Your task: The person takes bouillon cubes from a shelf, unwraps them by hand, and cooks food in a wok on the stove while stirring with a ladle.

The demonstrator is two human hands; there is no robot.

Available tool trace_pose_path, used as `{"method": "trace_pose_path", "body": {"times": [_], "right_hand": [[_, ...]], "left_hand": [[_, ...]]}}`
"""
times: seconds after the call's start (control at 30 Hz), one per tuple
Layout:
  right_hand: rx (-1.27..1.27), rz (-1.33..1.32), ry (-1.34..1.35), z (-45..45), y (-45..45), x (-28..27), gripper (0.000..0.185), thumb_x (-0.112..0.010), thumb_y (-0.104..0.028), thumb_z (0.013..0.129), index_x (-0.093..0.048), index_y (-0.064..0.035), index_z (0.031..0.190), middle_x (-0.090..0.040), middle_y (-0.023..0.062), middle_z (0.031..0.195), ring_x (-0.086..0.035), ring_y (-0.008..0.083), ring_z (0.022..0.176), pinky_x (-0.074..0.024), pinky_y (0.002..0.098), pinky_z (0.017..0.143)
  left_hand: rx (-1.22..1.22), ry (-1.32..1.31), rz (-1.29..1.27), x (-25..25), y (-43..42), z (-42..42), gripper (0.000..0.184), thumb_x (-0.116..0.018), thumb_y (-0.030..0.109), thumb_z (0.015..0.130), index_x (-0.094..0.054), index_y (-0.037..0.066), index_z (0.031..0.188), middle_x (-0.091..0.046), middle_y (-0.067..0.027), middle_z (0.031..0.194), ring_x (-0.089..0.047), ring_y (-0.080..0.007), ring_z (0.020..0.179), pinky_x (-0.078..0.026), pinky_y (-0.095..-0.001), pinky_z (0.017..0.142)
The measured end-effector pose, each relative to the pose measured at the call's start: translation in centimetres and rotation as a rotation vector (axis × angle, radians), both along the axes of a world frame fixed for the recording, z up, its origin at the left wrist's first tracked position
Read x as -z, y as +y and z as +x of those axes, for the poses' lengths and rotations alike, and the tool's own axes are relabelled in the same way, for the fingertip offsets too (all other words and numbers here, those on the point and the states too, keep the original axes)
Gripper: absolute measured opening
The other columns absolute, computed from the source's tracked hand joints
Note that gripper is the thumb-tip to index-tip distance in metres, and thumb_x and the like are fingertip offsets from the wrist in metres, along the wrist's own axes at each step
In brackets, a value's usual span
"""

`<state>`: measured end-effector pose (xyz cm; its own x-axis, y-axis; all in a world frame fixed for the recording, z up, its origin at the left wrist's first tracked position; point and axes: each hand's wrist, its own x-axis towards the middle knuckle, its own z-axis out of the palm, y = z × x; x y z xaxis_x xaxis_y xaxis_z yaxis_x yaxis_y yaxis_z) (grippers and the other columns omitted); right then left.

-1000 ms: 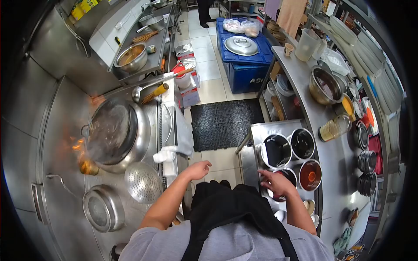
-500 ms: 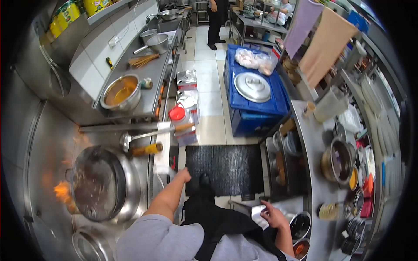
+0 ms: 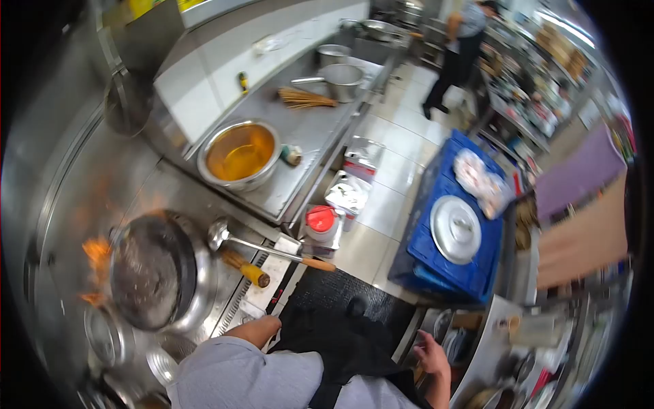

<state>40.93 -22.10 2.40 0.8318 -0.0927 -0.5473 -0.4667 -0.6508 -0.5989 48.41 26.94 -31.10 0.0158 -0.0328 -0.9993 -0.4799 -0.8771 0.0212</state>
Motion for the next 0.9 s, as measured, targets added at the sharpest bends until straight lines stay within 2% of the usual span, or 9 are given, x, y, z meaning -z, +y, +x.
{"method": "trace_pose_path", "body": {"times": [0.07, 0.2, 0.27, 0.37, 0.5, 0.6, 0.67, 0.8, 0.9], "right_hand": [[-0.236, 0.052, 0.014, 5.4, -0.6, 2.4, 0.055, -0.066, -0.014, 0.088, -0.046, -0.0081, 0.139, -0.071, 0.0139, 0.098, -0.069, 0.0290, 0.094, -0.0524, 0.0370, 0.084], [-0.782, 0.134, 0.068, 18.4, -0.2, 6.6, 0.054, -0.066, -0.020, 0.089, -0.047, -0.0081, 0.138, -0.071, 0.0159, 0.099, -0.068, 0.0324, 0.096, -0.0520, 0.0401, 0.084], [-1.150, 0.123, 0.027, 24.1, 0.5, 8.7, 0.055, -0.066, -0.022, 0.090, -0.045, -0.0089, 0.139, -0.070, 0.0172, 0.100, -0.067, 0.0328, 0.096, -0.0518, 0.0414, 0.085], [-1.435, 0.195, 0.113, 32.7, 3.3, 7.8, 0.057, -0.065, -0.024, 0.090, -0.043, -0.0095, 0.141, -0.071, 0.0177, 0.100, -0.068, 0.0318, 0.092, -0.0519, 0.0403, 0.082], [-1.436, 0.191, 0.033, 42.8, 9.2, 12.8, 0.058, -0.066, -0.023, 0.089, -0.042, -0.0076, 0.140, -0.069, 0.0146, 0.088, -0.067, 0.0219, 0.079, -0.0531, 0.0361, 0.072], [-1.269, 0.210, 0.029, 43.5, 17.1, 16.1, 0.060, -0.064, -0.019, 0.090, -0.040, -0.0108, 0.144, -0.068, 0.0102, 0.097, -0.066, 0.0204, 0.088, -0.0532, 0.0382, 0.074], [-0.822, 0.446, 0.208, 40.1, 21.1, 18.1, 0.057, -0.064, -0.024, 0.092, -0.040, -0.0111, 0.142, -0.067, 0.0095, 0.102, -0.065, 0.0201, 0.087, -0.0533, 0.0415, 0.069], [-0.832, 0.543, 0.410, 33.2, 26.1, 24.1, 0.047, -0.065, -0.025, 0.092, -0.045, -0.0105, 0.132, -0.062, 0.0063, 0.087, -0.060, 0.0169, 0.069, -0.0499, 0.0389, 0.056], [-0.977, 0.403, 0.249, 29.6, 28.2, 19.6, 0.035, -0.069, -0.017, 0.087, -0.050, -0.0070, 0.115, -0.056, 0.0051, 0.072, -0.054, 0.0161, 0.053, -0.0417, 0.0330, 0.042]], "left_hand": [[-0.170, -0.098, 0.014, -1.5, 0.0, 0.3, 0.038, -0.076, 0.028, 0.074, -0.073, 0.018, 0.110, -0.070, -0.0093, 0.114, -0.066, -0.0300, 0.107, -0.053, -0.0440, 0.090], [-1.012, -0.538, 0.215, -6.0, -0.8, -1.0, 0.033, -0.073, 0.024, 0.076, -0.074, 0.017, 0.108, -0.069, -0.0074, 0.119, -0.067, -0.0284, 0.107, -0.055, -0.0459, 0.086], [-1.156, -0.518, 0.286, -14.3, -3.5, 0.0, 0.035, -0.072, 0.021, 0.079, -0.073, 0.015, 0.113, -0.066, -0.0058, 0.125, -0.067, -0.0281, 0.108, -0.056, -0.0454, 0.083], [-1.255, -0.779, 0.200, -14.7, -6.6, -2.6, 0.036, -0.067, 0.012, 0.078, -0.070, 0.010, 0.113, -0.062, -0.0155, 0.126, -0.063, -0.0323, 0.114, -0.055, -0.0446, 0.087], [-1.418, -1.031, -0.041, -11.5, -11.5, -6.1, 0.041, -0.060, 0.006, 0.077, -0.067, 0.011, 0.117, -0.055, -0.0197, 0.129, -0.061, -0.0365, 0.113, -0.054, -0.0448, 0.089], [-1.610, -1.187, -0.273, -12.5, -17.3, -9.1, 0.041, -0.059, 0.006, 0.072, -0.069, 0.008, 0.112, -0.067, -0.0201, 0.108, -0.066, -0.0357, 0.099, -0.054, -0.0444, 0.083], [-1.661, -1.298, -0.424, -14.6, -21.1, -12.4, 0.037, -0.058, 0.007, 0.070, -0.070, 0.006, 0.105, -0.068, -0.0177, 0.109, -0.063, -0.0349, 0.105, -0.051, -0.0432, 0.090], [-1.901, -1.293, -0.249, -15.2, -25.1, -22.8, 0.039, -0.058, 0.011, 0.072, -0.068, 0.007, 0.109, -0.068, -0.0193, 0.109, -0.062, -0.0341, 0.107, -0.050, -0.0411, 0.094], [-2.240, -1.200, -0.012, -14.1, -26.1, -29.7, 0.037, -0.056, 0.009, 0.075, -0.067, 0.003, 0.110, -0.068, -0.0192, 0.107, -0.066, -0.0321, 0.099, -0.052, -0.0390, 0.088]]}}
